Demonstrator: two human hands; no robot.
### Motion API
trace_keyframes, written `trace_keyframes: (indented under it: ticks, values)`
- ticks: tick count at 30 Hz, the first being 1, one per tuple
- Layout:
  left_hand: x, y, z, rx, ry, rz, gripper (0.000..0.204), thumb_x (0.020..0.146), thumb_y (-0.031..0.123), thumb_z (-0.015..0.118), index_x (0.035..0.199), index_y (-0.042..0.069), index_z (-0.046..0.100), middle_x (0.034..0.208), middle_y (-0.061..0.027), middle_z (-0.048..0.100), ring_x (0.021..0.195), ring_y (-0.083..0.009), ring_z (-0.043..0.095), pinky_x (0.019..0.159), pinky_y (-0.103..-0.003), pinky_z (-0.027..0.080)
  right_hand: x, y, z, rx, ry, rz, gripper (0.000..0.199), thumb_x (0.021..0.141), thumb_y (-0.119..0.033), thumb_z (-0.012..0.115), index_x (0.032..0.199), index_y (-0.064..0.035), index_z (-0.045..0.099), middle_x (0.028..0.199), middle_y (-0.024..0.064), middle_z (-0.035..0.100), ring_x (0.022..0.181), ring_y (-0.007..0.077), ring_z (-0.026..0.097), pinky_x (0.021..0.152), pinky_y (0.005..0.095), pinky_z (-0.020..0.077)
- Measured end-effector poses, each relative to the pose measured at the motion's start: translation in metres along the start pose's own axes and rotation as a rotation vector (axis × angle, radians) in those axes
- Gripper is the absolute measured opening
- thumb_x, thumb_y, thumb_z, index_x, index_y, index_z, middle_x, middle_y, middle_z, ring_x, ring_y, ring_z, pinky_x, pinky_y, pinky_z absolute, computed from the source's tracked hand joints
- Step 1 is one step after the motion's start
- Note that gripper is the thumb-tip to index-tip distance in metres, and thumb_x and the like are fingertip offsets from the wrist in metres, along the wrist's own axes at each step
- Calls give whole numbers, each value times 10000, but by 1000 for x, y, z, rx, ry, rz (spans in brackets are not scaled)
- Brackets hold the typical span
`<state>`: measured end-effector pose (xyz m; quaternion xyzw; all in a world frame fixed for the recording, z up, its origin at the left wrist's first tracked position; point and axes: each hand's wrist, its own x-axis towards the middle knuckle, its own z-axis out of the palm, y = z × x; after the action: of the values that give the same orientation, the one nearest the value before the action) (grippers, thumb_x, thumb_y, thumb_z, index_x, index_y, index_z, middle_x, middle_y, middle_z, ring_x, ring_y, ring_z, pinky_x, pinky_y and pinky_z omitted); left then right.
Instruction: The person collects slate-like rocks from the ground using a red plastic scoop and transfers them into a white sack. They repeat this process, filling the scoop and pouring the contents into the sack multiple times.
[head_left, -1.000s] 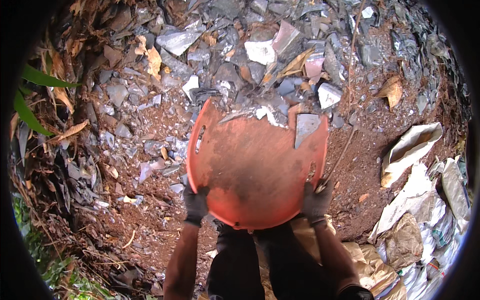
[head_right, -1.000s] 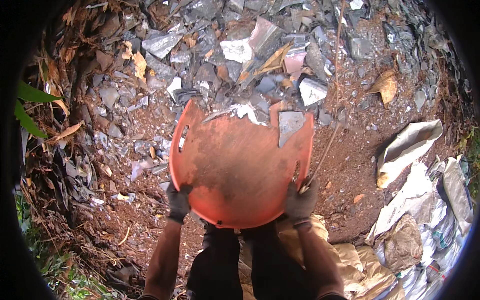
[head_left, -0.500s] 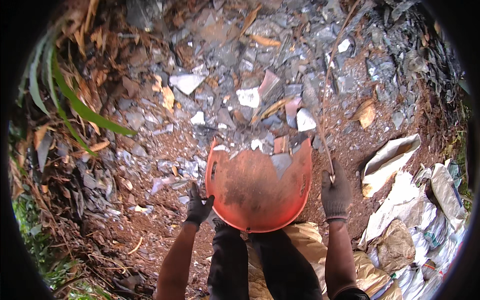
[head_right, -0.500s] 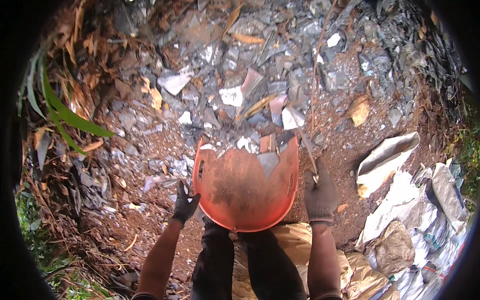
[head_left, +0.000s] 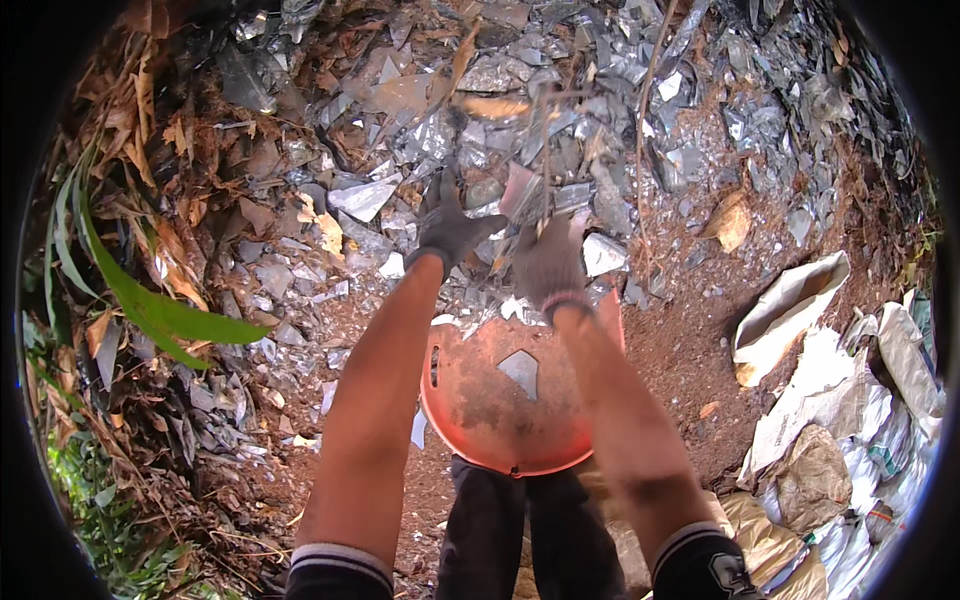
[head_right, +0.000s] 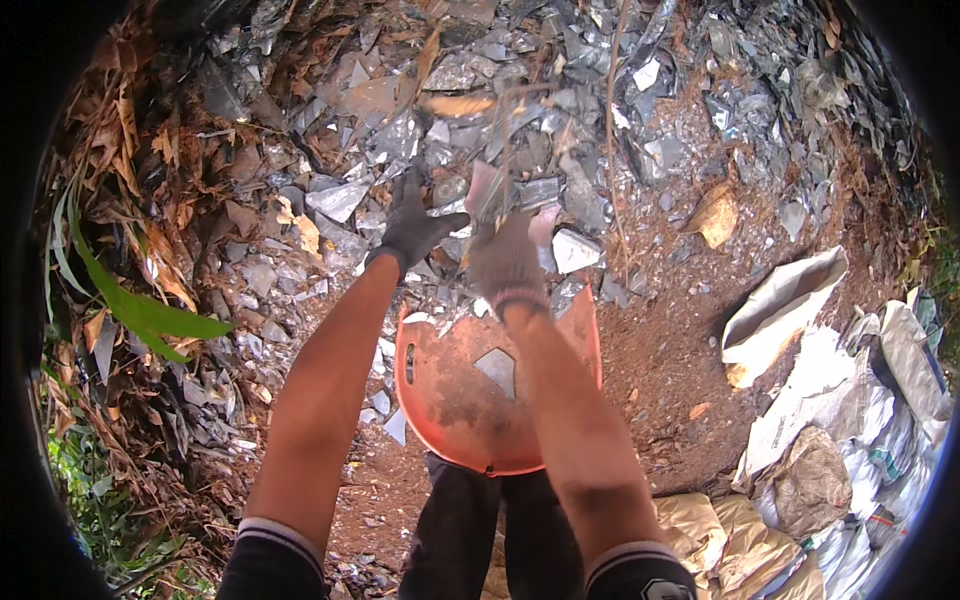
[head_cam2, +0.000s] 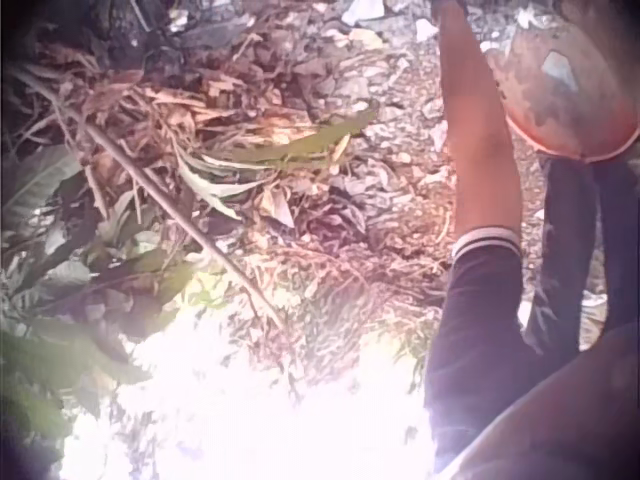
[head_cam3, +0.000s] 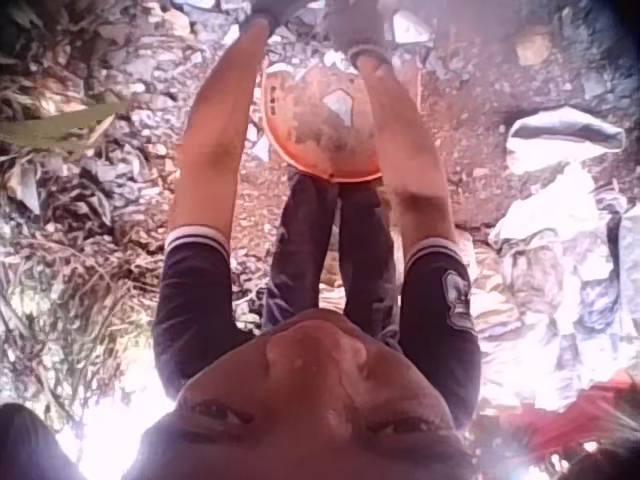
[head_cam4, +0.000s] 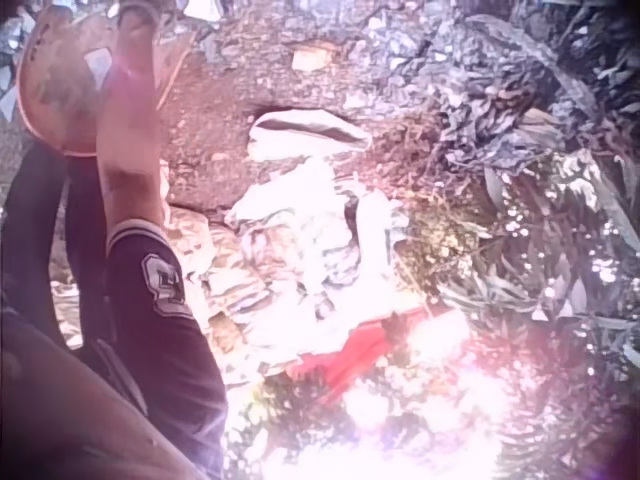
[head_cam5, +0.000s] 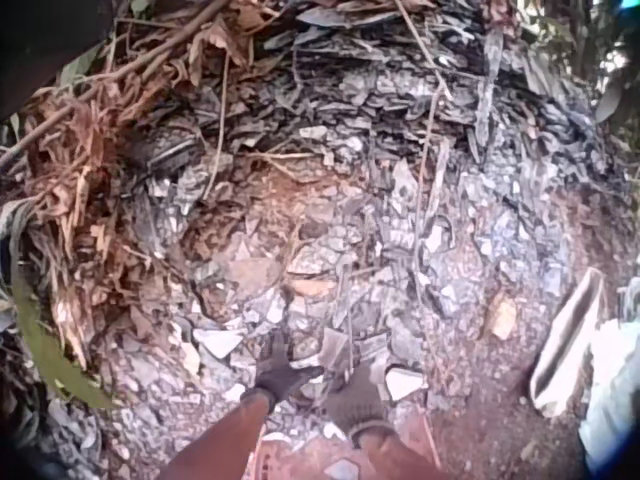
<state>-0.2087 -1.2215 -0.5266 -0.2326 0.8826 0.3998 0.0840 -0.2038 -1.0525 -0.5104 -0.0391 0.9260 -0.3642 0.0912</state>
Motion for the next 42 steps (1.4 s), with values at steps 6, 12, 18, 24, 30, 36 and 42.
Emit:
trace_keyframes:
  ticks: [6,12,18,24,30,36,42]
  values:
    - [-5,-7,24,159,-89,-7,1122,608,322,931,1535,80,348,1616,-246,205,1540,-347,132,1222,-435,237,-107,22,-9,52,-175,363,299,966,-222,538,1103,13,415,843,377,641,838,565,630,713,613,519]
    - [-57,-30,38,34,-69,154,883,575,276,949,1338,94,544,1506,-183,316,1431,-358,313,1170,-434,354,-148,2,-56,39,-246,411,335,960,-253,559,1109,21,439,841,360,650,839,555,636,723,617,513]
    - [-114,-45,63,85,-30,403,576,674,213,867,1194,131,635,1338,-175,451,1334,-383,397,1132,-463,360,-174,-22,-112,9,-219,405,353,950,-309,594,1095,3,516,841,294,676,790,509,661,696,587,529]
    - [-117,-16,29,-193,27,218,744,736,190,811,1381,64,461,1317,-209,463,1264,-416,466,1057,-475,420,-112,-25,-167,-228,124,8,282,941,-318,636,1035,-55,596,812,191,690,721,403,684,600,502,542]
    - [-79,26,19,-108,37,413,720,754,165,773,1377,17,445,1302,-228,471,1167,-404,527,994,-456,466,69,-6,-165,-208,199,148,317,990,-333,539,1042,-22,512,827,298,667,784,497,666,663,588,527]
    - [-62,68,39,-263,114,341,663,797,198,756,1343,-53,474,1285,-236,518,1193,-404,524,1050,-453,424,-46,28,-50,20,78,380,269,966,-201,545,1108,12,461,831,323,647,823,515,653,704,596,508]
    - [-40,144,29,-219,131,478,632,824,204,733,1339,-67,488,1338,-258,529,1284,-412,469,1123,-471,353,-150,-27,-33,190,-56,637,287,953,-196,539,1114,-2,402,811,344,647,754,531,641,643,622,501]
